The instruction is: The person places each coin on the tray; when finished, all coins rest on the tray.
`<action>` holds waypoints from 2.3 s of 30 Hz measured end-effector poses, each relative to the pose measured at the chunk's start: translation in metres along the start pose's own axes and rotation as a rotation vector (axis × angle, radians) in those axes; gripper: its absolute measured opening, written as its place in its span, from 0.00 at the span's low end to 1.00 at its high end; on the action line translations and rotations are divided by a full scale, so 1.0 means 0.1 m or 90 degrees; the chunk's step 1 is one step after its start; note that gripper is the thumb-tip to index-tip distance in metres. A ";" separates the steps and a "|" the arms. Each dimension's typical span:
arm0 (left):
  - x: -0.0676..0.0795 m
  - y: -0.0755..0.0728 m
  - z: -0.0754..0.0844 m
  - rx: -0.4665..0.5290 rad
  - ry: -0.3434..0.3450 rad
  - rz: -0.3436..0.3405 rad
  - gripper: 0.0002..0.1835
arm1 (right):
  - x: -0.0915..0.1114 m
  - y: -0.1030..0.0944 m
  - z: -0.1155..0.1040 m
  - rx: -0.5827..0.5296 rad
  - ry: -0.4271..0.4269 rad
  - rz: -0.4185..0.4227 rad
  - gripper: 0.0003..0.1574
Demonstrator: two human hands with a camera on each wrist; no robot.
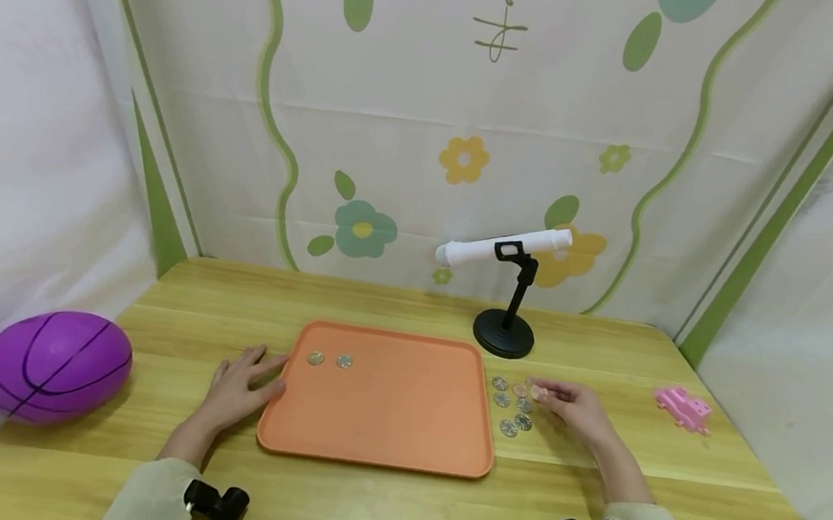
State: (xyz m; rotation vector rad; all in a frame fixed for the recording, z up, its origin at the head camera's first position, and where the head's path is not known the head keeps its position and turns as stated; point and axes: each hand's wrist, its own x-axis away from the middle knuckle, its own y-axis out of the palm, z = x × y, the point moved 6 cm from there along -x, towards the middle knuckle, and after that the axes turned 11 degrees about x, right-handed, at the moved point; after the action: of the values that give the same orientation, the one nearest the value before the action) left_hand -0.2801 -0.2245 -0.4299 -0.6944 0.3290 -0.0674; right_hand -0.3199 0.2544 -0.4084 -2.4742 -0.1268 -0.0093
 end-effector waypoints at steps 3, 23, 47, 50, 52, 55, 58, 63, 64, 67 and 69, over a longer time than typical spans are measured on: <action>-0.01 0.00 0.00 0.002 0.000 0.000 0.27 | -0.04 0.02 -0.16 -0.023 -0.006 -0.013 0.29; 0.00 -0.02 -0.01 0.008 -0.011 0.004 0.27 | -0.37 0.75 -1.24 -0.211 -0.064 -0.036 0.20; -0.01 0.00 0.01 -0.009 -0.013 0.006 0.26 | -0.61 1.84 -1.15 -0.281 0.075 -0.104 0.23; -0.01 0.00 0.01 -0.007 -0.014 0.002 0.26 | -0.61 1.90 -1.12 -0.273 0.089 -0.102 0.21; -0.01 0.00 0.02 -0.005 -0.014 0.001 0.26 | -0.61 1.92 -1.11 -0.266 0.086 -0.101 0.20; 0.00 0.00 0.03 -0.003 -0.013 0.001 0.26 | -0.59 1.94 -1.12 -0.246 0.078 -0.096 0.20; 0.00 0.00 0.04 -0.003 -0.012 0.002 0.26 | -0.58 1.95 -1.13 -0.230 0.075 -0.087 0.19; -0.01 0.00 0.03 -0.003 -0.012 0.000 0.26 | -0.58 1.96 -1.15 -0.202 0.071 -0.078 0.18; -0.01 0.00 0.03 -0.003 -0.011 0.000 0.26 | -0.58 1.96 -1.14 -0.195 0.069 -0.079 0.18; -0.01 0.01 0.03 -0.005 -0.010 -0.002 0.26 | -0.58 1.96 -1.15 -0.180 0.060 -0.085 0.16; 0.00 0.01 0.03 -0.007 -0.010 -0.002 0.26 | -0.58 1.97 -1.15 -0.171 0.059 -0.089 0.15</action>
State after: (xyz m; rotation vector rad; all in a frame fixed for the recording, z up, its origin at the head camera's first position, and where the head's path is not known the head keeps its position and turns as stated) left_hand -0.2793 -0.2219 -0.4277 -0.7054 0.3141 -0.0627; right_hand -0.3560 0.0244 -0.4414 -2.7214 -0.2747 -0.2135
